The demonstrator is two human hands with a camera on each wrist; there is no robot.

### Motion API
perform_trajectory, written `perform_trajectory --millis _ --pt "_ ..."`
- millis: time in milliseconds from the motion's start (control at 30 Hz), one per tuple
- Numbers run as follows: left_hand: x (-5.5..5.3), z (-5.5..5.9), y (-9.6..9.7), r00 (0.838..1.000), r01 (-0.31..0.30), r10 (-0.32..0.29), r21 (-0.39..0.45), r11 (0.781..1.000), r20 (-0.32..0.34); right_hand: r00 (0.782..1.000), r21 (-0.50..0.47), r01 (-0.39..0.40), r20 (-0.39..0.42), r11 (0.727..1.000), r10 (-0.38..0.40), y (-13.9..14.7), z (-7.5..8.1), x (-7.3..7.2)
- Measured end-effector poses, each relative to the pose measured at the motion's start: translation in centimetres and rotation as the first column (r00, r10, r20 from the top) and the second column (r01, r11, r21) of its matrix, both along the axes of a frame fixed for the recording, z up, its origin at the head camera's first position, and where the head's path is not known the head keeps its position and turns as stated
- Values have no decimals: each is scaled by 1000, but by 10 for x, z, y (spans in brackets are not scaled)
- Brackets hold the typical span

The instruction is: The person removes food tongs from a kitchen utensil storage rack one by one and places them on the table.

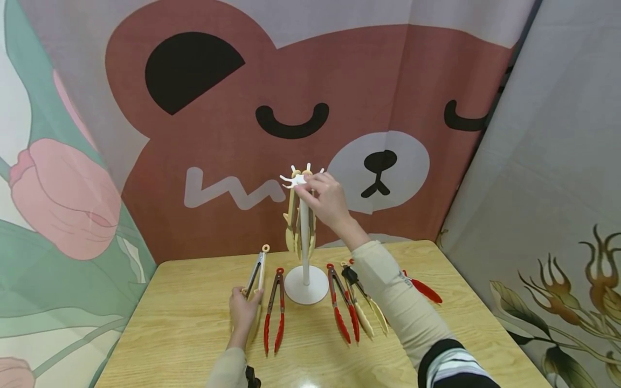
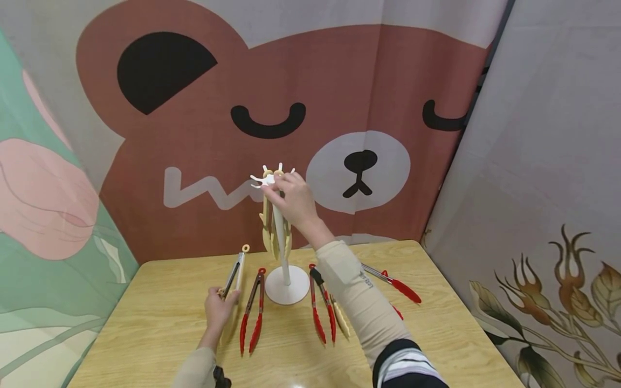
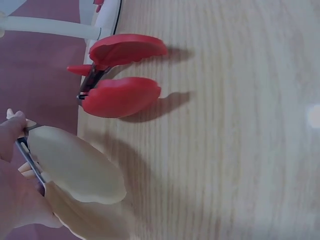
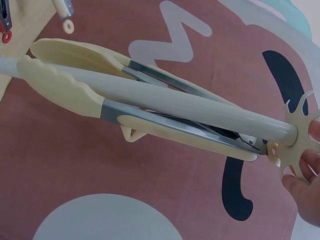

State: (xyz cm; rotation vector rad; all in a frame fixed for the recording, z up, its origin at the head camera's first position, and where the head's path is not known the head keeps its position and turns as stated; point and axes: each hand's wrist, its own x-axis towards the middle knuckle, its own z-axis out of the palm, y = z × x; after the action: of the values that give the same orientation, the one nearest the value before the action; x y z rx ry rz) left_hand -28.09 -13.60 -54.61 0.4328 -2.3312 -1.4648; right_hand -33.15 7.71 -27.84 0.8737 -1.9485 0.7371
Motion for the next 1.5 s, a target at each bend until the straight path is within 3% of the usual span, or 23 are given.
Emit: perform_trajectory --millis 333,1000,1500 --pt "4 -9 -2 997 43 -39 -53 998 73 1000 1 2 -6 1000 -2 0 -2 -1" --pt "6 -20 -3 990 3 30 -230 973 140 1000 6 6 7 1000 -6 1 -2 -1" --pt "4 -22 -4 982 29 30 -302 953 187 1000 3 1 -3 1000 -1 0 0 1"
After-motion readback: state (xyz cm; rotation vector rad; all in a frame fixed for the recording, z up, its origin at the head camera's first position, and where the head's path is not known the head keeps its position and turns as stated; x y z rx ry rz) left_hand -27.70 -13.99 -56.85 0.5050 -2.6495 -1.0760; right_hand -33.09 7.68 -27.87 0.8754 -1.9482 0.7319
